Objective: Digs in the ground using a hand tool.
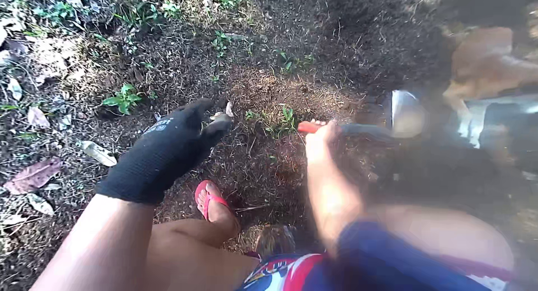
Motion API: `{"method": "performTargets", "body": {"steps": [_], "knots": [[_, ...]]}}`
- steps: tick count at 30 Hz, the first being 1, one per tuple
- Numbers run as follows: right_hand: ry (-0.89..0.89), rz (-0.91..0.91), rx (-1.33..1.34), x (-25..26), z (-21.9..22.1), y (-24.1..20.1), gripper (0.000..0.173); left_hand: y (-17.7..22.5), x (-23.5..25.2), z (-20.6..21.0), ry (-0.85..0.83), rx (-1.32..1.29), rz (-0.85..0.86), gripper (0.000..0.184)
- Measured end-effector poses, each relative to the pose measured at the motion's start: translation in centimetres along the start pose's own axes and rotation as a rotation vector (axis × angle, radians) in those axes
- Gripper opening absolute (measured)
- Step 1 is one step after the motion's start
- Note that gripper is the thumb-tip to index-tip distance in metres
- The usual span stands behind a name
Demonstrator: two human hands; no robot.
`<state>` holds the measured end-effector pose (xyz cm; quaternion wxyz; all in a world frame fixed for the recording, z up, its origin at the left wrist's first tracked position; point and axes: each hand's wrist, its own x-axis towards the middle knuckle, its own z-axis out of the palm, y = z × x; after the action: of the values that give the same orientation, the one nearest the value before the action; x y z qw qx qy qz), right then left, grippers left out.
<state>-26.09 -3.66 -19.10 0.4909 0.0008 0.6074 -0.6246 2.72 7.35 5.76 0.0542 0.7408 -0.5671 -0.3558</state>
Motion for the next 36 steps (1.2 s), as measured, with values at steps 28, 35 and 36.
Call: {"method": "performTargets", "body": {"steps": [28, 35, 36], "knots": [[0.048, 0.098, 0.053, -0.9, 0.1, 1.4, 0.035, 0.8, 0.3, 0.9, -0.013, -0.012, 0.017, 0.055], [-0.309, 0.645, -0.453, -8.9, -4.5, 3.7, 0.02, -0.6, 1.9, 1.6, -0.009, 0.056, 0.092, 0.059], [-0.281, 0.562, -0.442, -7.5, -4.8, 2.3, 0.018, 0.4, 1.3, 1.1, -0.028, 0.022, 0.029, 0.057]]}}
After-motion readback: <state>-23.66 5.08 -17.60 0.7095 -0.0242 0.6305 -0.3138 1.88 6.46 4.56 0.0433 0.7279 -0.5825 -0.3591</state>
